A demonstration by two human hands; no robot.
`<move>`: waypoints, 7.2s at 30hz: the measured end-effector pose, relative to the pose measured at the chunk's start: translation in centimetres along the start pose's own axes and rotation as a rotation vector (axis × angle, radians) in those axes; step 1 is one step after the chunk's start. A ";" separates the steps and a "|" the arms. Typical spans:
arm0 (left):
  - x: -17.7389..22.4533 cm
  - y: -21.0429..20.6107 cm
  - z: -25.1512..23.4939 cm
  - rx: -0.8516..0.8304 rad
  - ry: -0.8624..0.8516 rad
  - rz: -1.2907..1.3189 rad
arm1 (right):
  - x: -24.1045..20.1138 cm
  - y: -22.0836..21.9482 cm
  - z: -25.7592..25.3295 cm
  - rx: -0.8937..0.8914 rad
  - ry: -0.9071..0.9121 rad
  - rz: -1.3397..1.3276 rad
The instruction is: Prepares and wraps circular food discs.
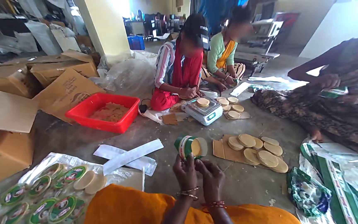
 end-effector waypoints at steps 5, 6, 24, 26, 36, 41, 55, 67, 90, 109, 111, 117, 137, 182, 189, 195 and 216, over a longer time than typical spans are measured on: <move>0.2 -0.8 1.2 0.063 0.171 0.201 | -0.1 1.1 -1.0 0.093 -0.215 -0.281; 0.4 -1.0 1.3 0.071 0.192 0.222 | -0.5 1.4 -1.5 0.099 -0.202 -0.273; 0.0 0.2 4.0 0.099 0.574 0.370 | -4.9 3.0 -3.9 -0.083 0.090 0.221; 0.3 0.3 3.9 0.079 0.615 0.386 | -6.8 2.8 -2.9 -0.071 0.308 0.418; 2.8 0.9 4.5 -0.211 0.897 0.346 | -7.9 3.6 -3.7 -0.365 0.131 0.405; 3.8 1.6 4.8 -0.296 0.954 0.357 | -12.0 3.1 0.9 -0.247 0.676 0.715; 8.1 3.4 7.7 -0.684 1.100 0.310 | -13.8 2.8 3.1 -0.623 0.593 0.485; 8.4 4.1 9.8 -1.004 1.201 0.234 | -13.9 2.1 5.9 -0.956 0.476 0.443; 7.9 5.0 9.1 -1.084 1.119 -0.018 | -13.3 2.4 11.4 -1.028 1.341 0.485; -15.4 3.7 3.5 -1.366 -0.031 -1.553 | 9.7 1.0 -5.5 -0.539 0.081 0.704; -16.1 4.6 4.7 -1.468 0.115 -1.632 | 10.6 -1.4 -5.4 -0.615 0.099 0.792; -15.8 5.0 5.2 -1.274 0.470 -1.526 | 14.8 -6.3 -5.0 -0.808 -0.089 1.342; -15.0 7.5 -2.0 -0.472 0.916 -1.277 | 15.2 -6.5 -5.6 -0.761 -0.076 1.353; -17.3 8.6 -3.9 -0.473 0.887 -1.350 | 19.5 -6.3 -5.7 -0.610 -0.140 0.706; -16.8 7.0 -4.4 -0.586 0.741 -1.277 | 15.6 -5.7 -1.8 -0.688 0.067 1.067; -17.6 6.5 -5.4 -0.690 0.689 -1.345 | 20.3 -4.5 -5.0 -0.574 -0.236 0.706; -18.1 7.2 -4.6 -0.729 0.724 -1.284 | 19.3 -5.1 -4.2 -0.583 -0.125 0.660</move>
Point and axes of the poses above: each hand's wrist, its own z-axis away from the middle knuckle, its own y-axis out of the back of the hand, x = y × z, the point moved 9 cm from there along -z, towards the middle knuckle, and after that the axes turned 14 degrees about z, right-handed, at the moved point
